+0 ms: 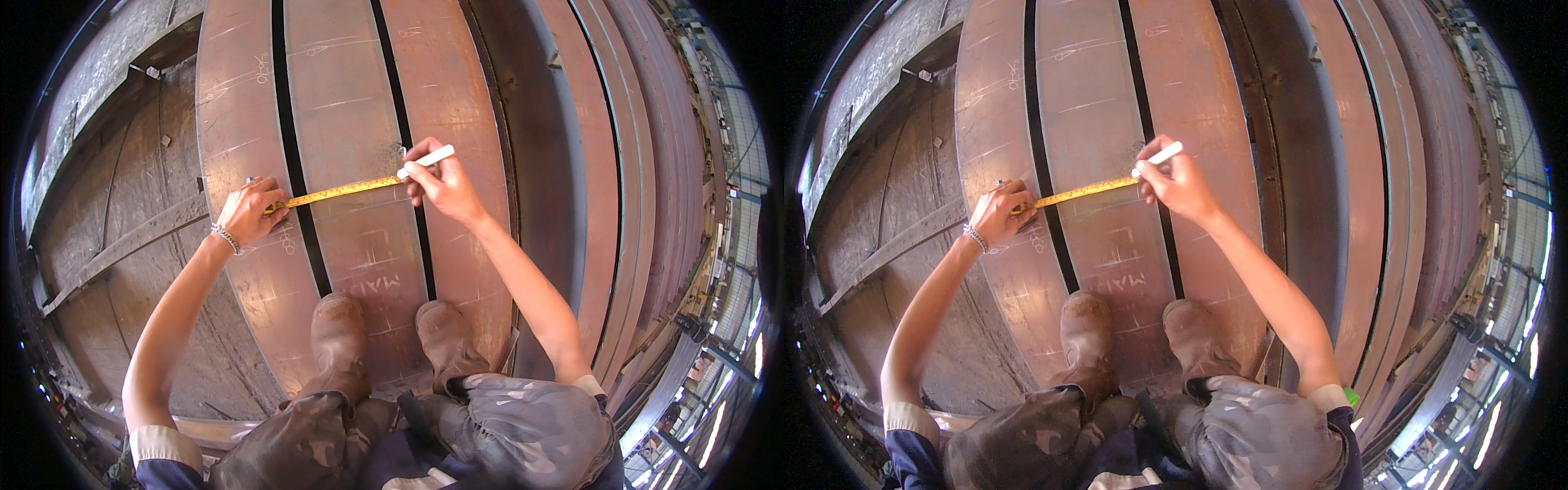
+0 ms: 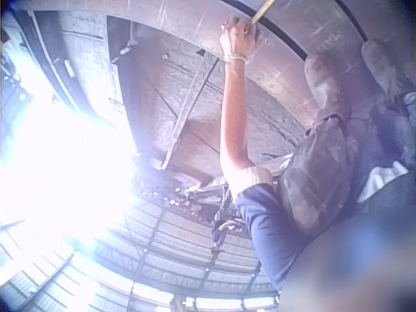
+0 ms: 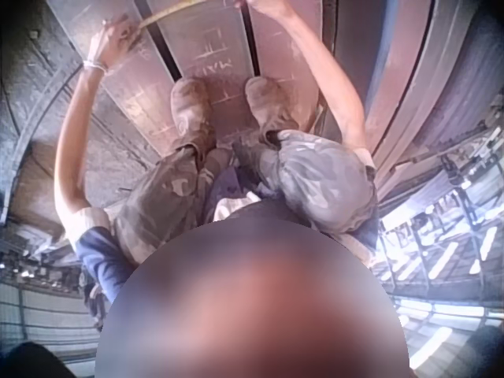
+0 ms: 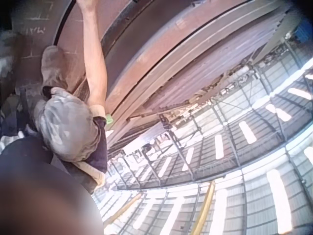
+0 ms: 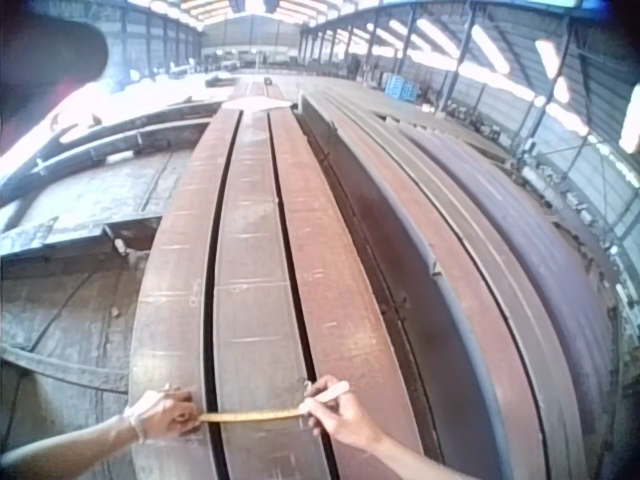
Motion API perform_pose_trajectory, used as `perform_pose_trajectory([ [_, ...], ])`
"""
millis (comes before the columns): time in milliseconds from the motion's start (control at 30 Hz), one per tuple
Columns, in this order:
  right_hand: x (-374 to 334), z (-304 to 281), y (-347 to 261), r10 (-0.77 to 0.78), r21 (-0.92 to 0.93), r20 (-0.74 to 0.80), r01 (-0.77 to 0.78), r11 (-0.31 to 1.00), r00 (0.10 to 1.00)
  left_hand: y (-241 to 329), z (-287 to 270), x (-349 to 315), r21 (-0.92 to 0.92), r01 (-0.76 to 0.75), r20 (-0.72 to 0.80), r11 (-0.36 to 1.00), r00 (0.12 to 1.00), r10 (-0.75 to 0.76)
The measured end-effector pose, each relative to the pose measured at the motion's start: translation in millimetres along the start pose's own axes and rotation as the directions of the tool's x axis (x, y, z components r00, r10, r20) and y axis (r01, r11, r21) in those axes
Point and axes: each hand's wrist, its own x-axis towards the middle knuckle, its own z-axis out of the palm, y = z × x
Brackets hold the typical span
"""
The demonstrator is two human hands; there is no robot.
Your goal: The person measures and marks large curved metal sheets using a tape measure, a square, and a white marker. They repeatedly measure distances, mark points, and draw lines to prepare the sheets for cutting or assembly.
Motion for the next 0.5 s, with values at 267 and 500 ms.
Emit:
perform_pose_trajectory([
  [267,59,21,23,0.145,-0.324,0.204,-0.073,0.943,0.968,0,0,0,-0.02,0.017,0.002,1.0,1.0,-0.017],
  [500,70,31,36,0.206,-0.36,0.267,-0.101,0.927,0.941,-1,1,0,-0.015,0.021,0.006,1.0,1.0,-0.021],
])
